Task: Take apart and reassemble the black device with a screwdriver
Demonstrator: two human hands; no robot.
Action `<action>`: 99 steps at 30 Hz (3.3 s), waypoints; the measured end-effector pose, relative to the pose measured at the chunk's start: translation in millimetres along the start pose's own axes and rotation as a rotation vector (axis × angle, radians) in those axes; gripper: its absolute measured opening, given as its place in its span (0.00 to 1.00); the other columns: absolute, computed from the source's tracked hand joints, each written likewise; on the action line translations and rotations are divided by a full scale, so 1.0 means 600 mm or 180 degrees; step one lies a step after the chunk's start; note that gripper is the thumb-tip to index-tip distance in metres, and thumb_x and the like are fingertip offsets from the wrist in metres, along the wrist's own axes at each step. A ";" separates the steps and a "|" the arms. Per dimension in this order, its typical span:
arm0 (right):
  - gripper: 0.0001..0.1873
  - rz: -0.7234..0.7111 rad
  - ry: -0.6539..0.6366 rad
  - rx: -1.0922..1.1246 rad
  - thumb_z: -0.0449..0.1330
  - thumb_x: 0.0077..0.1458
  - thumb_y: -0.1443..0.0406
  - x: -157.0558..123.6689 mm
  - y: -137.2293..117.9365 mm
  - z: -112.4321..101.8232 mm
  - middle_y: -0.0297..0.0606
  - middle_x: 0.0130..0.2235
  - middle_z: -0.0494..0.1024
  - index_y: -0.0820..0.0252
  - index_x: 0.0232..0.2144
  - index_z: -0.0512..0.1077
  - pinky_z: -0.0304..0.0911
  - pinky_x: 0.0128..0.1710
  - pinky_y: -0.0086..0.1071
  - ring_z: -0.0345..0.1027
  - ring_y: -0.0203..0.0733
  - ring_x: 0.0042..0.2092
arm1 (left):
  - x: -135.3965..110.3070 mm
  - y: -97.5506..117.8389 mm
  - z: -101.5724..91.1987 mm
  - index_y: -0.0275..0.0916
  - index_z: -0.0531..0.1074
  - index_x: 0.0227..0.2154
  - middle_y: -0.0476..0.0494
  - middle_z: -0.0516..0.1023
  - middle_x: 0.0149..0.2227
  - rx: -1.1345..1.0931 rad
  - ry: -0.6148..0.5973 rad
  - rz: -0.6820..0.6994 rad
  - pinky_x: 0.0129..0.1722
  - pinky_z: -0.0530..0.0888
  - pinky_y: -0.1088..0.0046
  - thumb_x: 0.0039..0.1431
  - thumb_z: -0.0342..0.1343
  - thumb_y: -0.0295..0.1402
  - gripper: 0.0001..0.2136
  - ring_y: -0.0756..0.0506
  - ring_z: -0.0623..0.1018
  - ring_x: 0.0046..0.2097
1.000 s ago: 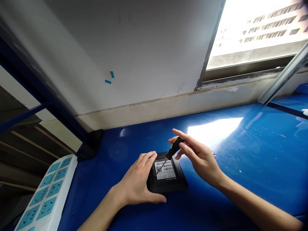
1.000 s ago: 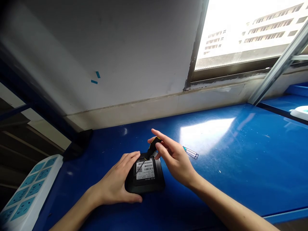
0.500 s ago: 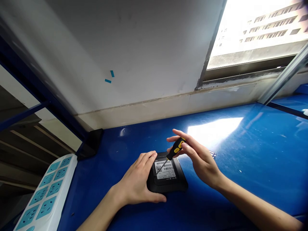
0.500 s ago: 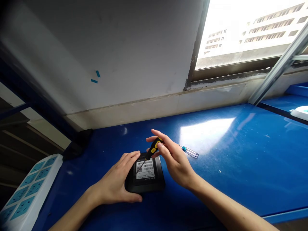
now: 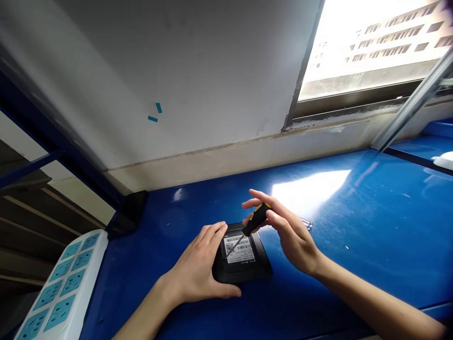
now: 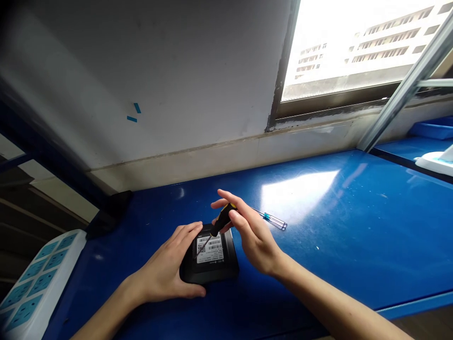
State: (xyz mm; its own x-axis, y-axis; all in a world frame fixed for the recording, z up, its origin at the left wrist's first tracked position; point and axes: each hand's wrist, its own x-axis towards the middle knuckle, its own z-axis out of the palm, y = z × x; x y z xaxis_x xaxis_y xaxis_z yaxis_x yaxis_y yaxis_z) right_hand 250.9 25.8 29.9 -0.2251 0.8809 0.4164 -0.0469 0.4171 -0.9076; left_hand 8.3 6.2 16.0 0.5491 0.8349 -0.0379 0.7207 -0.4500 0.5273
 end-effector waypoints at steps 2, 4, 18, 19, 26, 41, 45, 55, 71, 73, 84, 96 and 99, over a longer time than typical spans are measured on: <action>0.20 -0.0058 0.0030 0.0001 0.51 0.71 0.57 0.001 -0.001 0.000 0.39 0.50 0.80 0.47 0.61 0.68 0.79 0.40 0.36 0.79 0.40 0.42 | 0.000 0.000 0.000 0.40 0.56 0.70 0.33 0.59 0.71 0.0030 -0.0015 -0.0019 0.67 0.64 0.45 0.39 0.76 0.52 0.56 0.28 0.59 0.70; 0.19 -0.0097 0.0107 -0.0118 0.54 0.69 0.58 0.003 -0.001 0.000 0.38 0.46 0.81 0.49 0.60 0.70 0.79 0.39 0.35 0.80 0.38 0.39 | 0.000 -0.001 0.000 0.40 0.56 0.70 0.33 0.59 0.71 0.0043 -0.0019 -0.0025 0.67 0.64 0.45 0.39 0.76 0.52 0.56 0.28 0.59 0.70; 0.16 -0.0172 0.0306 -0.0153 0.59 0.66 0.61 -0.001 -0.001 0.005 0.40 0.49 0.85 0.51 0.55 0.75 0.82 0.41 0.37 0.83 0.41 0.41 | -0.002 -0.002 0.001 0.44 0.54 0.71 0.34 0.59 0.71 -0.0046 0.0018 -0.0020 0.67 0.64 0.43 0.39 0.76 0.52 0.57 0.27 0.59 0.70; 0.18 -0.0171 0.0256 -0.0131 0.56 0.68 0.61 -0.001 -0.002 0.005 0.40 0.53 0.83 0.50 0.58 0.73 0.82 0.42 0.38 0.83 0.41 0.42 | -0.002 -0.002 0.002 0.45 0.54 0.71 0.35 0.59 0.71 -0.0047 0.0028 -0.0012 0.67 0.64 0.43 0.39 0.76 0.51 0.57 0.27 0.59 0.70; 0.16 -0.0294 0.0355 -0.0346 0.59 0.67 0.61 0.004 -0.001 0.003 0.38 0.43 0.82 0.51 0.55 0.75 0.81 0.39 0.34 0.80 0.39 0.40 | 0.000 -0.004 0.003 0.43 0.53 0.71 0.34 0.58 0.71 -0.0003 0.0004 -0.0016 0.68 0.63 0.44 0.40 0.75 0.52 0.57 0.28 0.59 0.70; 0.22 -0.0257 0.0201 -0.0327 0.56 0.68 0.60 -0.003 0.008 0.006 0.38 0.46 0.80 0.48 0.62 0.66 0.79 0.43 0.37 0.79 0.39 0.42 | -0.001 -0.002 0.002 0.45 0.54 0.71 0.35 0.58 0.71 -0.0017 0.0014 -0.0025 0.67 0.63 0.43 0.40 0.76 0.52 0.57 0.27 0.58 0.70; 0.18 -0.0263 0.0453 -0.0288 0.65 0.61 0.61 0.002 0.007 0.008 0.32 0.36 0.79 0.50 0.53 0.73 0.78 0.36 0.31 0.78 0.37 0.36 | -0.001 -0.002 0.001 0.42 0.53 0.71 0.34 0.58 0.71 0.0008 -0.0046 -0.0069 0.68 0.63 0.45 0.40 0.75 0.53 0.57 0.28 0.58 0.71; 0.19 -0.0357 0.0220 -0.0410 0.51 0.71 0.62 -0.003 0.002 0.003 0.39 0.53 0.80 0.47 0.60 0.70 0.79 0.45 0.36 0.80 0.38 0.44 | -0.001 0.001 0.001 0.41 0.52 0.71 0.34 0.57 0.71 0.0082 -0.0042 -0.0028 0.69 0.63 0.48 0.41 0.75 0.52 0.57 0.29 0.58 0.71; 0.17 -0.0366 0.0281 -0.0420 0.53 0.71 0.61 -0.001 0.008 0.003 0.35 0.48 0.81 0.46 0.57 0.72 0.79 0.39 0.29 0.79 0.35 0.41 | -0.001 0.002 0.000 0.38 0.52 0.71 0.33 0.57 0.72 0.0108 -0.0102 -0.0108 0.69 0.63 0.50 0.40 0.76 0.52 0.58 0.31 0.57 0.71; 0.18 -0.0325 0.0230 -0.0336 0.51 0.71 0.61 -0.001 0.007 0.003 0.37 0.53 0.81 0.45 0.60 0.70 0.80 0.41 0.31 0.80 0.36 0.44 | -0.001 0.003 -0.001 0.37 0.53 0.71 0.33 0.57 0.72 0.0118 -0.0104 -0.0101 0.69 0.63 0.50 0.40 0.76 0.52 0.58 0.31 0.57 0.71; 0.13 -0.0335 0.0482 -0.0486 0.63 0.64 0.61 0.002 0.006 0.003 0.31 0.34 0.79 0.50 0.50 0.76 0.78 0.33 0.27 0.78 0.34 0.33 | 0.001 0.000 0.002 0.38 0.52 0.71 0.33 0.57 0.72 0.0113 -0.0097 -0.0108 0.69 0.62 0.50 0.40 0.75 0.53 0.58 0.30 0.57 0.71; 0.18 -0.0364 0.0379 -0.0426 0.59 0.67 0.62 0.000 0.007 0.002 0.33 0.42 0.83 0.46 0.57 0.72 0.79 0.37 0.29 0.80 0.36 0.40 | -0.001 0.004 -0.002 0.39 0.53 0.71 0.34 0.57 0.71 0.0087 -0.0085 -0.0104 0.69 0.63 0.49 0.40 0.75 0.52 0.57 0.30 0.58 0.71; 0.13 -0.0461 0.0465 -0.0617 0.63 0.64 0.63 0.001 0.008 -0.001 0.31 0.38 0.81 0.45 0.51 0.77 0.77 0.34 0.27 0.78 0.34 0.36 | -0.001 0.003 -0.001 0.39 0.53 0.71 0.33 0.57 0.71 0.0068 -0.0101 -0.0122 0.69 0.63 0.48 0.41 0.75 0.52 0.58 0.29 0.58 0.71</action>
State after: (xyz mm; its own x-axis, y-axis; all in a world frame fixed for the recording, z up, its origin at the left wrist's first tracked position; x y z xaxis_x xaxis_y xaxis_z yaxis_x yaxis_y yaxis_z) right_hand 251.0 28.3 25.8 -0.0863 0.8260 0.5570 0.1217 0.5637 -0.8170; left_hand 8.8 5.0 17.4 0.5338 0.8413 -0.0848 0.7501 -0.4249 0.5067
